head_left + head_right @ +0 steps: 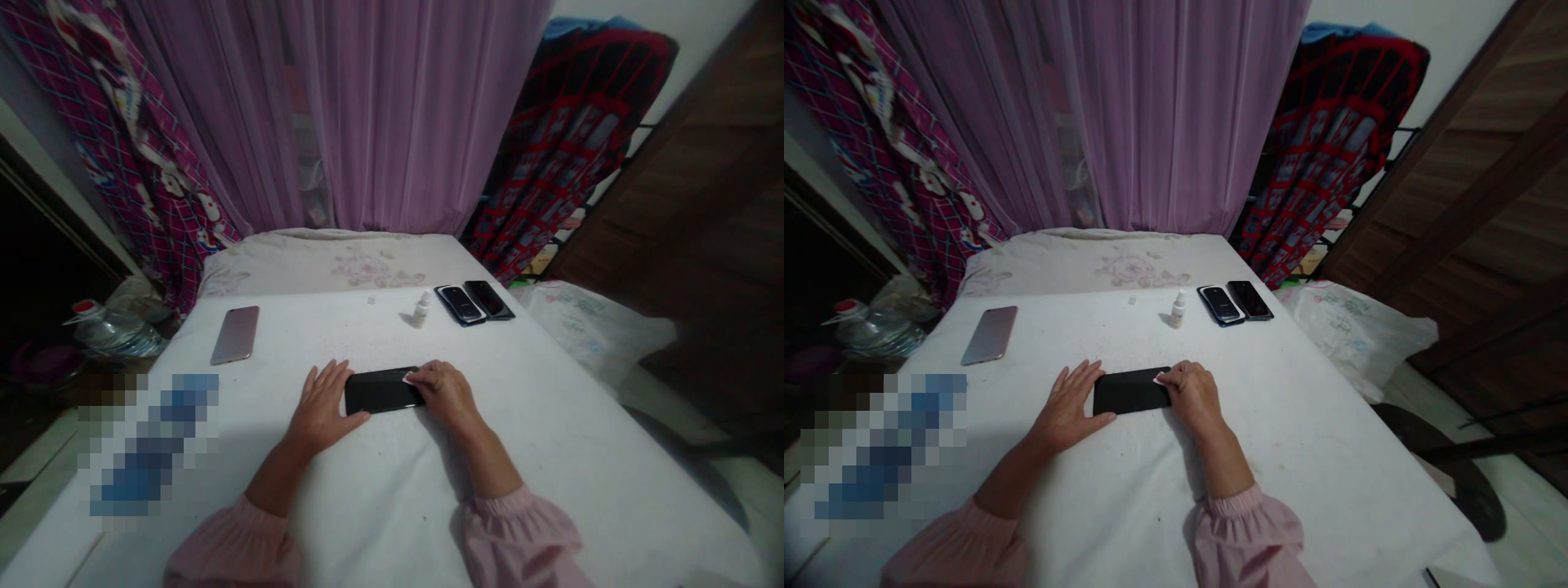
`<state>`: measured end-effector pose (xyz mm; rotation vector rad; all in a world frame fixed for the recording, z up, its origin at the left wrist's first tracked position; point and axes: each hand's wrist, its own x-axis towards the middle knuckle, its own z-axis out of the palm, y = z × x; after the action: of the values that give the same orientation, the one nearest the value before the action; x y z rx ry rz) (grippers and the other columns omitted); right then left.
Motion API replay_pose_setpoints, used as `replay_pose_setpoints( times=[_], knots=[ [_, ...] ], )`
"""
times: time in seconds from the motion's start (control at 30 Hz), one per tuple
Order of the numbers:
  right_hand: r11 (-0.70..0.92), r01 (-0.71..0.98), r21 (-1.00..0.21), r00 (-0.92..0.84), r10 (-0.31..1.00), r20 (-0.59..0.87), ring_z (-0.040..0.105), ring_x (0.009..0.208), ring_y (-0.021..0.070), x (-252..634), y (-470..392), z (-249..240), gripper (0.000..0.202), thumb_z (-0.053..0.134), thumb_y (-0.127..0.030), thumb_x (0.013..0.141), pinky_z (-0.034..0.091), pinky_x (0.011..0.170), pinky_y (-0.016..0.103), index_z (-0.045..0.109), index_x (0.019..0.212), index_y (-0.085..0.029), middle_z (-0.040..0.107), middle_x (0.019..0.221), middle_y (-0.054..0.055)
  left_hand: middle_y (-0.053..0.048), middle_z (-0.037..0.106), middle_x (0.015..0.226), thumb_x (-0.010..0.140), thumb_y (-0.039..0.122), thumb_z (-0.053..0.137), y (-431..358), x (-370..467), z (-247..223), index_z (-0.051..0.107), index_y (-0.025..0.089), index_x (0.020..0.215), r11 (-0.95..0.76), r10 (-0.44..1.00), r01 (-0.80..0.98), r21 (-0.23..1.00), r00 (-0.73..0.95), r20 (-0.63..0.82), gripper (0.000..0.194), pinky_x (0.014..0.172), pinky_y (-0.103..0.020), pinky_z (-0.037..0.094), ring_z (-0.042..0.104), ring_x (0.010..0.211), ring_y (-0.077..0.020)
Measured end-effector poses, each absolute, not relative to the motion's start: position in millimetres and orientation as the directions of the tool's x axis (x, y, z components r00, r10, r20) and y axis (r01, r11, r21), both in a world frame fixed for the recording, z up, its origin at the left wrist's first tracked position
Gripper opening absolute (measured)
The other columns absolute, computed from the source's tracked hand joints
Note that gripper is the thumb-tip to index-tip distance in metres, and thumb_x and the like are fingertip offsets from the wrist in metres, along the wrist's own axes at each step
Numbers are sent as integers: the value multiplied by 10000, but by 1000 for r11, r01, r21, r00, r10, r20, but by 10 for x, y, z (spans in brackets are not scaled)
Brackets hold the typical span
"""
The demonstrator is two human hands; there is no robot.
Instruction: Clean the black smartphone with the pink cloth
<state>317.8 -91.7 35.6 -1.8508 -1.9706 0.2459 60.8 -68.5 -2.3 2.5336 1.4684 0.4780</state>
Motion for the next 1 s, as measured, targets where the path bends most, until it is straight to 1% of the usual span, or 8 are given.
replay_pose_setpoints(
  times=[0.17,0.23,0.43,0.57,0.7,0.8,0.9,1.0],
  knots=[
    [253,885,-391,-178,960,217,593,854,170,2886,-916,382,197,629,-223,881,406,758,286,771,941,-345,706,892,11,-110,446,1487,793,609,599,-689,610,-29,460,212,1334,-504,864,812,294,468,187,686,1183,-528,157,322,1417,-308],
    [285,870,-401,-208,952,225,592,849,169,2828,-913,374,193,627,-231,884,405,756,288,772,939,-347,706,894,14,-108,449,1486,791,607,605,-689,608,-28,462,218,1332,-507,862,812,290,469,193,681,1183,-524,159,325,1415,-306],
    [273,842,-465,-186,956,226,597,823,164,3109,-877,258,193,657,-205,856,414,736,284,776,908,-348,710,869,6,-116,449,1485,785,599,614,-695,614,21,469,202,1322,-496,868,818,291,467,167,683,1178,-530,178,333,1411,-312],
    [268,843,-467,-173,956,237,604,796,174,3328,-868,212,189,665,-187,840,412,704,289,784,870,-331,707,831,15,-117,446,1487,782,585,619,-698,617,36,471,202,1319,-494,869,820,290,467,162,675,1178,-532,178,335,1411,-307],
    [356,831,-427,-251,926,284,597,772,167,3209,-894,265,193,655,-191,857,401,693,287,783,862,-335,697,808,14,-113,460,1477,777,595,617,-696,617,9,469,213,1325,-499,867,815,295,461,191,684,1176,-534,180,344,1405,-312],
    [417,799,-433,-310,903,297,593,767,148,3012,-910,310,203,635,-200,879,401,700,277,779,883,-343,690,820,13,-104,465,1474,777,597,617,-691,615,-11,470,227,1326,-503,864,810,300,460,206,679,1175,-534,183,352,1401,-313],
    [428,779,-459,-327,901,286,596,772,140,2931,-909,318,202,647,-198,870,402,709,277,777,890,-351,690,827,8,-114,463,1475,780,590,622,-684,610,-16,468,212,1328,-504,864,811,299,463,198,684,1175,-533,181,349,1402,-315],
    [400,782,-478,-302,914,271,600,777,142,3049,-905,296,211,670,-176,841,405,718,279,777,878,-354,690,823,-1,-113,462,1475,778,592,626,-680,606,-19,467,214,1329,-503,864,811,300,462,199,687,1175,-531,182,347,1404,-315]
  ],
)
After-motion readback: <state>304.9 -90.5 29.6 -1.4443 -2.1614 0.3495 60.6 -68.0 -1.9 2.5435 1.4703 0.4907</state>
